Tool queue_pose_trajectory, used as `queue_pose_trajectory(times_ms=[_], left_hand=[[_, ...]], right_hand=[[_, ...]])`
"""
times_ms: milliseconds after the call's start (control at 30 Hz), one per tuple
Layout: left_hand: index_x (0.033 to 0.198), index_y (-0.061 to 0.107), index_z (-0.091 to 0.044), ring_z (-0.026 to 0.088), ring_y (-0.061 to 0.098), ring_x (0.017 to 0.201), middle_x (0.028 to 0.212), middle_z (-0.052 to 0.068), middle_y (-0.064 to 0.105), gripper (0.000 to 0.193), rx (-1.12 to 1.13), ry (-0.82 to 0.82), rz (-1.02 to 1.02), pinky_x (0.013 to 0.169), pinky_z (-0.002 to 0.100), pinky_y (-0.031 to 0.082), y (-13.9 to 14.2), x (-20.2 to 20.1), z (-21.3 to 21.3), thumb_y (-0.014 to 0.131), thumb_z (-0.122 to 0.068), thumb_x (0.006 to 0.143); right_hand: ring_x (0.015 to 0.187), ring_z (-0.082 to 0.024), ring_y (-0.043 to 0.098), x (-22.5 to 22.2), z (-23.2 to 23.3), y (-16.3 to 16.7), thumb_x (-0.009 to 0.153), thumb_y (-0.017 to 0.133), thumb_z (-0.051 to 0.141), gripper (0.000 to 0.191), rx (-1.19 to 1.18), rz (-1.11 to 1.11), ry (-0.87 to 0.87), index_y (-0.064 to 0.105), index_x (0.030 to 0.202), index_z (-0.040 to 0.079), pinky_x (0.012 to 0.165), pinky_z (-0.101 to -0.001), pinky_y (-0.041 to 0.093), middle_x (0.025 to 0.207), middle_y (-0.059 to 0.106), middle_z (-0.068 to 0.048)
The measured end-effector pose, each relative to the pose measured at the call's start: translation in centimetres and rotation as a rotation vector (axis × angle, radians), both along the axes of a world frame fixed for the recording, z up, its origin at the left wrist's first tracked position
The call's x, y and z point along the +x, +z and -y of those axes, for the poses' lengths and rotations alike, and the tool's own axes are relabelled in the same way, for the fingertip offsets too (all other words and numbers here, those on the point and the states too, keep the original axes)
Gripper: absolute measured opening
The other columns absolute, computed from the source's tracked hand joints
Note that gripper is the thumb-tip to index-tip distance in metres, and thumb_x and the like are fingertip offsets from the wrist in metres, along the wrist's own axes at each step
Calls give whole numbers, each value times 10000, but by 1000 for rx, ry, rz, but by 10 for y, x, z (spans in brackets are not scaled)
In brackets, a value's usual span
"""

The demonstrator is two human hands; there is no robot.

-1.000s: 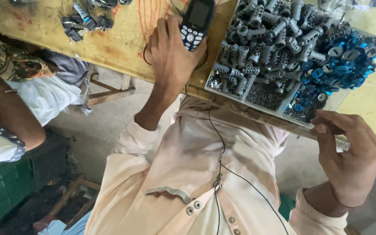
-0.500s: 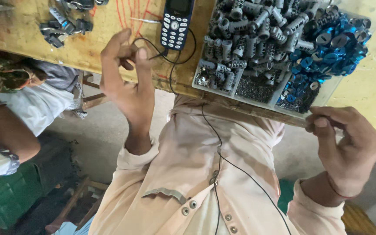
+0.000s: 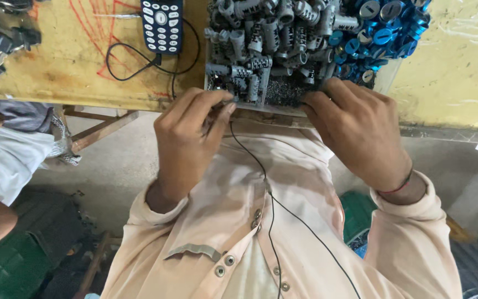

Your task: The person sits at a workbench assembling small lock cylinder components. They pick grey and blue parts from a tray, fit them together by hand, place finished assemblies back into the tray, and occasionally press buttons on a mobile phone on the bench.

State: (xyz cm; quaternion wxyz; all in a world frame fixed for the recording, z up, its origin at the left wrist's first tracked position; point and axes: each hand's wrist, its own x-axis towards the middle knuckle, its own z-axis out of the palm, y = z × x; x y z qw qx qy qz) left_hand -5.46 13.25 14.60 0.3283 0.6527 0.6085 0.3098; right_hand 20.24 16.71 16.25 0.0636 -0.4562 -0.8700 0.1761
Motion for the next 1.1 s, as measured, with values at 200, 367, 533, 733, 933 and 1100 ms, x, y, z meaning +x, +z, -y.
queue_pose_trajectory(times_ms=[200, 367, 533, 733, 933, 1100], left_hand=[[1073, 692, -58, 273, 676, 860, 994, 84, 671, 174, 25, -70, -152, 746, 383, 530, 0, -24, -9, 796, -55, 934], [1029, 680, -74, 309, 657, 887, 957, 87, 645, 153, 49, -135, -228, 758, 420, 513, -5, -31, -16, 790, -84, 924], [1058, 667, -70, 302, 660, 903, 985, 79, 653, 138, 78, -97, -194, 780, 419, 514, -1, -40, -21, 781, -72, 980], [1064, 675, -63, 268, 683, 851, 958, 78, 663, 143, -5, -7, -38, 747, 389, 531, -3, -34, -21, 781, -57, 968], [1057, 671, -82, 271, 665, 915, 968, 64, 634, 161, 70, -68, -73, 782, 406, 543, -6, -21, -16, 787, -74, 945], [1050, 680, -84, 264, 630, 921, 965, 74, 570, 171, 132, -175, -330, 718, 405, 531, -13, -10, -24, 747, -58, 895]], right_hand=[[824, -220, 627, -12, -16, -8, 845, 694, 100, 120, -4, 150, 183, 636, 948, 86, 668, -371, 500, 882, 541, -51], [818, -218, 632, -21, -19, -9, 839, 689, 91, 132, 11, 181, 209, 637, 961, 90, 636, -367, 491, 890, 548, -57], [787, -208, 624, -22, -19, -7, 971, 700, 115, 97, 6, 170, 158, 624, 1014, 74, 612, -367, 477, 887, 546, -48], [732, -221, 651, -17, -14, -10, 1050, 721, 143, 110, -29, 70, 2, 621, 1053, 97, 559, -392, 456, 889, 589, -46], [694, -162, 655, -5, -5, -27, 1012, 764, 44, 152, -247, -253, -228, 646, 1107, 58, 635, -320, 488, 958, 632, -67], [710, -99, 639, 2, 5, -35, 1010, 748, 21, 121, -366, -429, -380, 647, 1077, 24, 653, -260, 490, 923, 659, -51]])
